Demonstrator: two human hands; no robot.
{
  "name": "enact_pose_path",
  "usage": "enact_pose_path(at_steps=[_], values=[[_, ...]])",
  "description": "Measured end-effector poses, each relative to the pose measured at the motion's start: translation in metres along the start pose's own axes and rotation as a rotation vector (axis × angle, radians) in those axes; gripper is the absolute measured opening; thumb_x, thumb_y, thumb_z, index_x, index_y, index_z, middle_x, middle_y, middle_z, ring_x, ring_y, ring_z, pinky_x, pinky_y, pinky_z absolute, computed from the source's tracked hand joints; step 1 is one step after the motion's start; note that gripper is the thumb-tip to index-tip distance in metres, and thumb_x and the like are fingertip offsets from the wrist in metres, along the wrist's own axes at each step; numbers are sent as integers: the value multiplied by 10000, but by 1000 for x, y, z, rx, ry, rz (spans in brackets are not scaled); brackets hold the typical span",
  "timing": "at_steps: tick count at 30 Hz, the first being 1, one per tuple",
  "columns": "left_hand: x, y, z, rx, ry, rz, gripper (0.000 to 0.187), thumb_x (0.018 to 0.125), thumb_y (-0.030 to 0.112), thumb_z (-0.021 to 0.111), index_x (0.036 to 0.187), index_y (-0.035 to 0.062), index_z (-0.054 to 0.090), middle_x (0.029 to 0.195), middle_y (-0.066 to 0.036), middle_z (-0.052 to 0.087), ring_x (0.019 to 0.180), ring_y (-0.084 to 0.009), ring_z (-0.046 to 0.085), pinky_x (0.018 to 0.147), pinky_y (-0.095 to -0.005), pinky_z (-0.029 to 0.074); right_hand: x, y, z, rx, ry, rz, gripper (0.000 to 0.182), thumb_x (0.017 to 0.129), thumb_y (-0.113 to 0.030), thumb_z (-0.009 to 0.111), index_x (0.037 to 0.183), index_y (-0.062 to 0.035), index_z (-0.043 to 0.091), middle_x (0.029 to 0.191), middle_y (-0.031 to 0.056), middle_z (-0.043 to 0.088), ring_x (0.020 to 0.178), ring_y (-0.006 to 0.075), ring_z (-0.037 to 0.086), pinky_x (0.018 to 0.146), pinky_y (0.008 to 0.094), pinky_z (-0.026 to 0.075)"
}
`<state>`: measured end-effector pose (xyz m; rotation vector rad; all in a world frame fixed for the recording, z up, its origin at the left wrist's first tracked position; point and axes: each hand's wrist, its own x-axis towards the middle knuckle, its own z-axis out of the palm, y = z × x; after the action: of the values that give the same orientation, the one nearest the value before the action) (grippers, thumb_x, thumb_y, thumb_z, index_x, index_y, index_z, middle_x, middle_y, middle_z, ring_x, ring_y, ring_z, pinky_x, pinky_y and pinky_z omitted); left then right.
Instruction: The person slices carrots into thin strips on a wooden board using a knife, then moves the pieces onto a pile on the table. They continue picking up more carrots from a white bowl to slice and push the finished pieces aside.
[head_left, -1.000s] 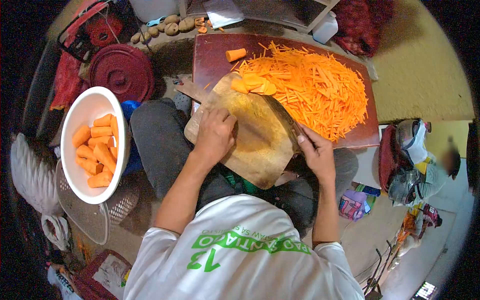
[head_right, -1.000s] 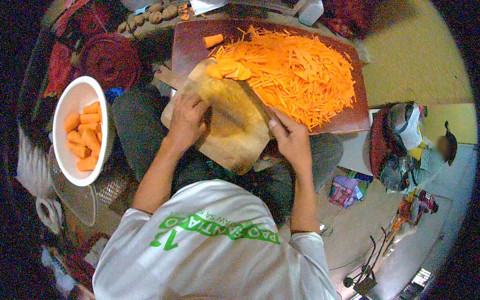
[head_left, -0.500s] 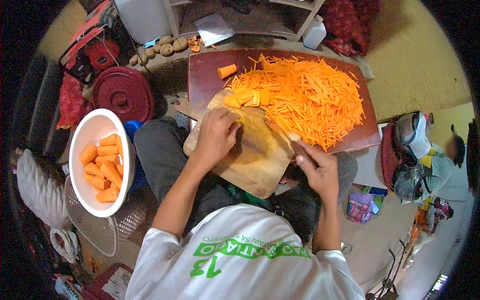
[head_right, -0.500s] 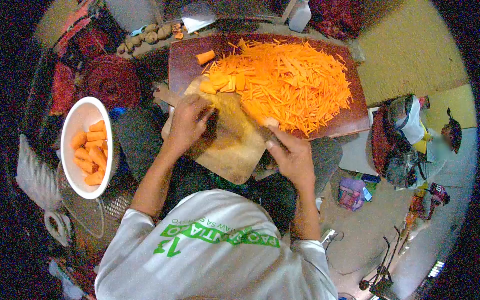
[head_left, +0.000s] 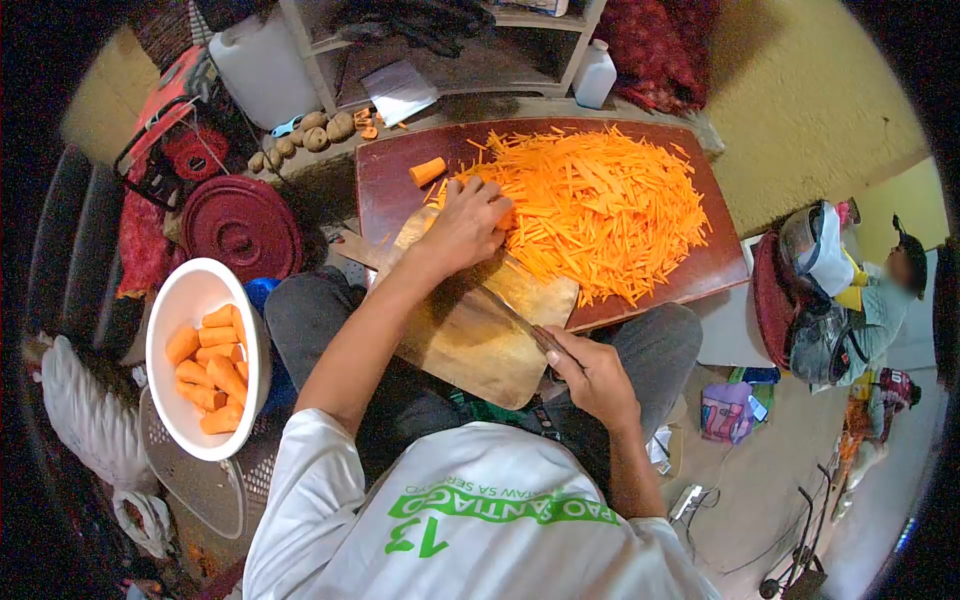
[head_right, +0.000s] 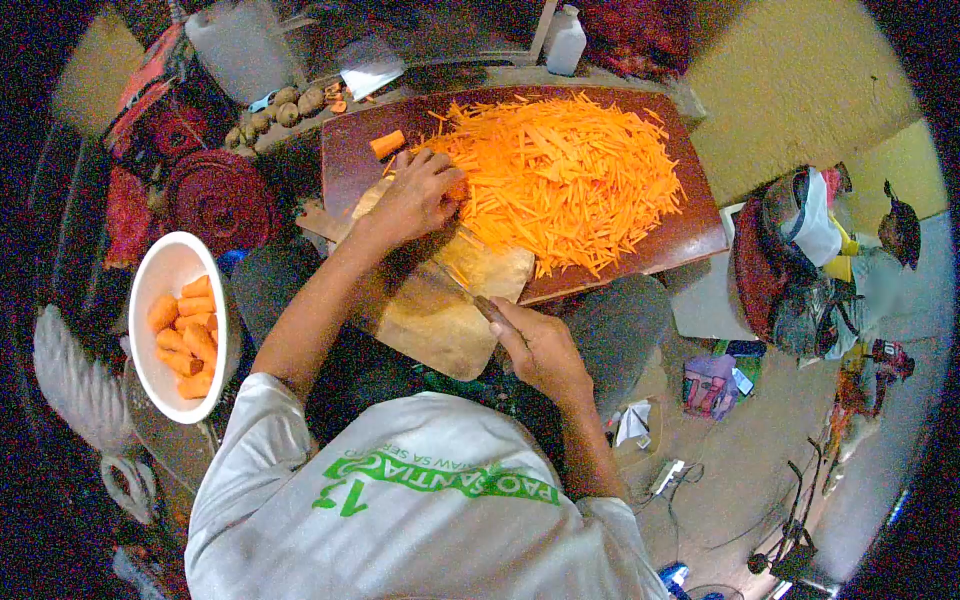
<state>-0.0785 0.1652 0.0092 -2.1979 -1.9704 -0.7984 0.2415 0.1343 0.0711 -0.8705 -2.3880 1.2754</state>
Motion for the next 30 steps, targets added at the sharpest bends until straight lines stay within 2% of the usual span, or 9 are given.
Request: enact_pose_path(at_steps=[5,11,13,15,18,21,25,28,30], values=[[-3,-7,1,-119,101,-54,350,784,195,848,1106,103,747,1198,-96,689,1209,-342,597,1039,-535,437,-3,-13,-11,118,13,-124,353,1041,-88,661,1372,31,688,1038,162,784,856,184,730,815,328,582],[-24,11,-39,-182,347,-223,433,794,230,893,1161,57,739,1188,-134,721,1225,-367,633,1126,-513,448,0,-3,-11,47,-35,-5,357,1042,-88,658,1374,37,691,985,103,771,811,135,702,763,305,573],[-40,8,-45,-257,358,-269,406,774,201,881,1127,54,745,1150,-146,708,1161,-376,634,1040,-502,449,-1,0,-14,140,-26,80,370,1053,-164,652,1391,-18,692,1127,183,775,1006,273,752,891,360,581],[-55,16,-52,-293,364,-308,381,763,186,876,1091,47,744,1116,-162,698,1111,-387,635,985,-497,456,5,12,-8,150,-10,69,374,1059,-207,651,1387,-32,695,1166,238,771,1074,344,779,938,390,584],[-84,43,-59,-265,309,-348,349,760,185,879,1036,30,731,1073,-183,684,1051,-404,635,952,-502,469,12,7,-5,116,-67,177,378,1058,-217,657,1376,-15,693,1148,237,772,1072,337,779,935,392,584],[-111,75,-47,-197,226,-338,303,786,193,869,993,18,733,1021,-179,659,1002,-394,615,931,-512,463,11,4,0,125,-46,134,384,1058,-216,654,1384,-15,681,1131,239,771,1059,356,776,928,404,584],[-128,94,-30,-133,-11,-360,282,895,243,812,1069,35,734,1250,-216,652,1180,-427,595,1010,-536,472,8,-18,3,42,-43,120,383,1050,-191,658,1390,-16,671,1183,246,760,1080,391,765,925,420,589],[-129,93,-27,-81,67,-265,257,877,182,807,1057,9,748,1119,-189,608,1078,-383,571,927,-499,444,6,-21,10,-8,-38,36,382,1043,-178,666,1390,-17,671,1227,258,746,1106,412,753,933,440,595],[-128,94,-32,-52,55,-232,261,879,152,794,1081,-4,738,1131,-191,596,1072,-388,565,928,-495,451,1,-14,17,-17,-45,-36,383,1040,-179,673,1387,-16,671,1257,268,736,1136,420,745,944,458,597]])
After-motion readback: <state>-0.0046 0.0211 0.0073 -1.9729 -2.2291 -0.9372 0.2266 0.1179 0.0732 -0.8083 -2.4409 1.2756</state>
